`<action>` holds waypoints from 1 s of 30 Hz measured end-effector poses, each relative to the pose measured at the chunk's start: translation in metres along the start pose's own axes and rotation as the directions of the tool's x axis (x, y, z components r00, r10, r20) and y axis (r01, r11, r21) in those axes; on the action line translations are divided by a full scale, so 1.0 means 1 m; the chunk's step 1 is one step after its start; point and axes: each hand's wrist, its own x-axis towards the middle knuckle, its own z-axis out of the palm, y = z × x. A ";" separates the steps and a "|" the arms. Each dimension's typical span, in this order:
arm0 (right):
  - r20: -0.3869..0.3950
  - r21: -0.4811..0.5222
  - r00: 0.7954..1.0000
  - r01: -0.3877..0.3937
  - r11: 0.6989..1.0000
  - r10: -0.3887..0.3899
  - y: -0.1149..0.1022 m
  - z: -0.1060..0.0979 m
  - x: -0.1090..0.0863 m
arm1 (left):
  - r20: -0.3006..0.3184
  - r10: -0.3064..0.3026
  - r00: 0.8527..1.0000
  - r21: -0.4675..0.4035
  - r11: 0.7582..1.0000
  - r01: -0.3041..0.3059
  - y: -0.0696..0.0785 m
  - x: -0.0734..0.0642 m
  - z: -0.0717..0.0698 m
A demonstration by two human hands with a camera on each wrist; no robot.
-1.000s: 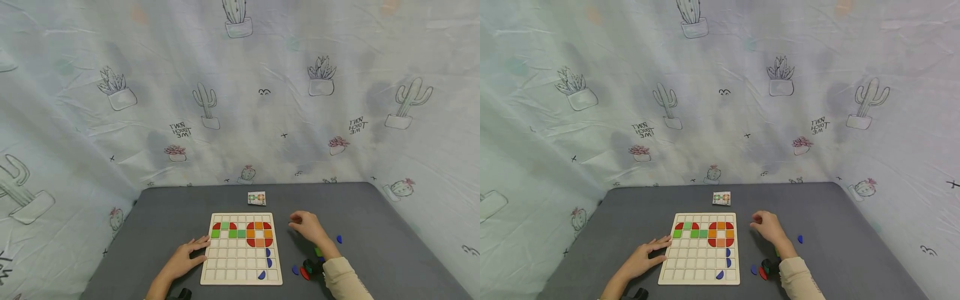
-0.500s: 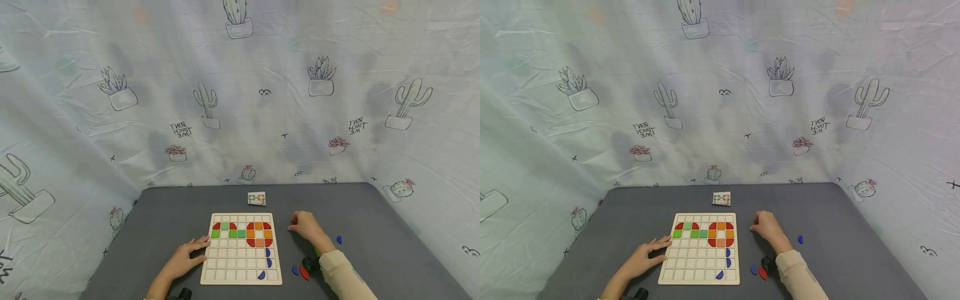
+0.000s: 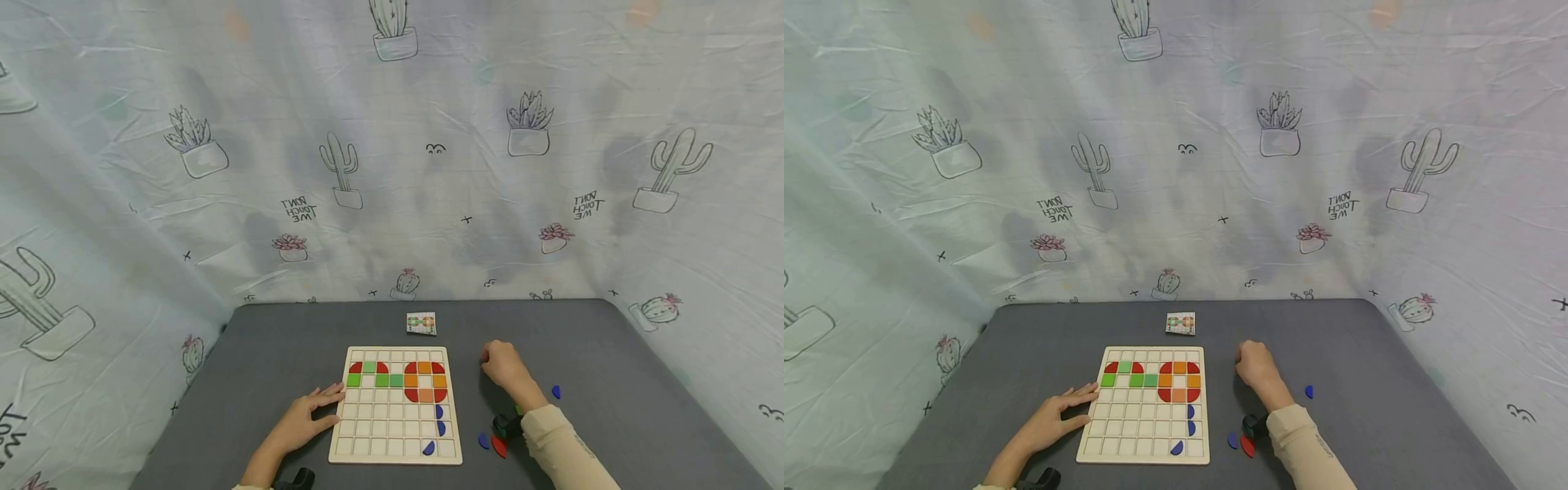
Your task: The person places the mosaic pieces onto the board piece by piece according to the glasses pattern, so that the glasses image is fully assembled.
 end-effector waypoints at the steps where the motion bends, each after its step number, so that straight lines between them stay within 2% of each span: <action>1: -0.010 0.015 1.000 -0.009 1.000 0.009 0.001 -0.001 -0.001 | 0.001 0.002 1.000 -0.004 1.000 -0.002 0.000 0.000 0.000; 5: -0.055 0.117 0.997 -0.045 0.992 0.052 0.007 -0.002 -0.006 | 0.001 0.003 1.000 0.001 1.000 -0.003 0.000 0.000 0.000; 8: -0.055 0.236 0.994 -0.083 0.968 0.099 0.010 -0.002 -0.009 | -0.002 0.005 1.000 0.009 1.000 -0.005 0.000 0.000 0.000; 11: -0.009 0.389 0.991 -0.120 0.913 0.134 0.006 -0.002 -0.012 | -0.007 0.010 1.000 0.014 1.000 -0.010 0.000 0.000 0.000; 13: 0.024 0.493 0.988 -0.147 0.857 0.155 0.000 0.000 -0.014 | -0.010 0.012 1.000 0.015 1.000 -0.012 0.000 -0.001 0.000; 17: 0.069 0.654 0.992 -0.128 0.746 0.110 -0.017 0.005 -0.019 | -0.016 0.021 1.000 0.021 1.000 -0.021 -0.001 -0.001 0.001; 20: 0.088 0.718 0.995 -0.102 0.688 0.055 -0.031 0.011 -0.022 | -0.018 0.026 1.000 0.026 0.999 -0.025 0.000 -0.001 0.000; 30: 0.102 0.784 0.992 -0.037 0.620 -0.070 -0.085 0.043 -0.027 | -0.016 0.018 1.000 0.034 0.999 -0.017 -0.001 0.000 0.000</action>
